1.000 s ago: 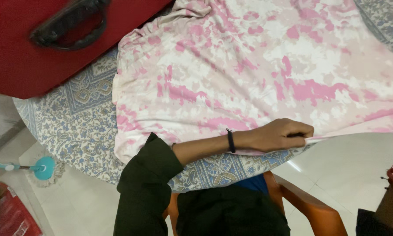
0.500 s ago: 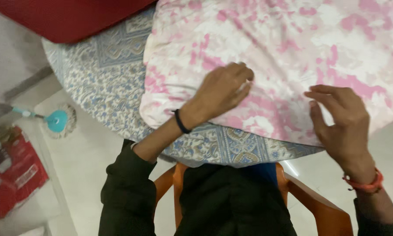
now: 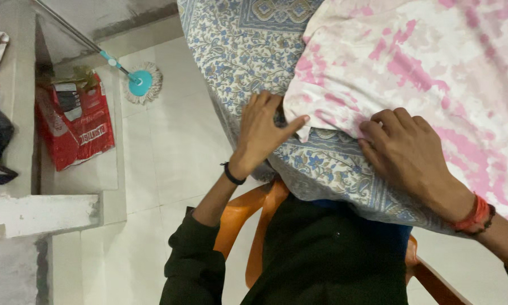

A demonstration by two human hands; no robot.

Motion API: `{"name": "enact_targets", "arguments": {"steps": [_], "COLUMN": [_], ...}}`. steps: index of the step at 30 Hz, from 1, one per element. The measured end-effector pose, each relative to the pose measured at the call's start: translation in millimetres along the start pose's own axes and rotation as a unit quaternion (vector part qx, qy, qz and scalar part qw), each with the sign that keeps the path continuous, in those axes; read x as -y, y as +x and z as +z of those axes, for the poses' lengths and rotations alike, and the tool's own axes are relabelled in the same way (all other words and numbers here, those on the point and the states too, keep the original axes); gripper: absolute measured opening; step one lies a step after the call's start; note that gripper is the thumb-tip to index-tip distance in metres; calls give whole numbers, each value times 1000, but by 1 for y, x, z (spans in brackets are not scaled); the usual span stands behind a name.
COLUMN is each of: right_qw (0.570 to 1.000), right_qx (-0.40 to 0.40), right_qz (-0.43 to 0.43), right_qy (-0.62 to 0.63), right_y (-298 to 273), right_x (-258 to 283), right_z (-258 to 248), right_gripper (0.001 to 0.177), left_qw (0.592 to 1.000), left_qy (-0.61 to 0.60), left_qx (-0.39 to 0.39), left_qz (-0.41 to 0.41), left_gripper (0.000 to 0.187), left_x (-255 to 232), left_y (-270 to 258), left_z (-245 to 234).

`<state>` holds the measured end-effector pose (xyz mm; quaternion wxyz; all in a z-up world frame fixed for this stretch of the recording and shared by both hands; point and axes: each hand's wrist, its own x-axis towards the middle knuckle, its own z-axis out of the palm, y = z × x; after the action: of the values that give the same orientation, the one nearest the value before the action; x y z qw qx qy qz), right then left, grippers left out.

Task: The person folds a tie-dye shirt by hand and places it into a red suitcase containing other folded shirts.

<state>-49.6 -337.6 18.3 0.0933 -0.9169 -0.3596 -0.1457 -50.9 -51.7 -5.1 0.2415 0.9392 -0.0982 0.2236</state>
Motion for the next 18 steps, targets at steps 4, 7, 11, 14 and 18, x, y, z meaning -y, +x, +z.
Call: {"name": "enact_targets", "arguments": {"steps": [4,7,11,14,18], "right_qw": [959,876,968,981,997], "right_qx": [82,69,-10,-29,-12], "right_qz": [138,170,69,-15,-74], "right_qy": [234,447,243,190,32], "right_y": [6,9,3,-8,-9], "right_x": [-34,-55,-36,-6,27], "right_z": [8,3,-2,-5,7], "right_gripper": [20,21,24,30,42], "left_qw": [946,624,608,660,818], "left_qy": [-323,-719,-697,-612,-467], "left_qx": [-6,166,236,301,279], "left_qz": [-13,-257,-299,-314,-190], "left_gripper": [38,34,39,46,45], "left_x": [-3,11,10,13,23], "left_y": [2,4,7,-1,-14], "left_z": [20,11,15,8,20]}}
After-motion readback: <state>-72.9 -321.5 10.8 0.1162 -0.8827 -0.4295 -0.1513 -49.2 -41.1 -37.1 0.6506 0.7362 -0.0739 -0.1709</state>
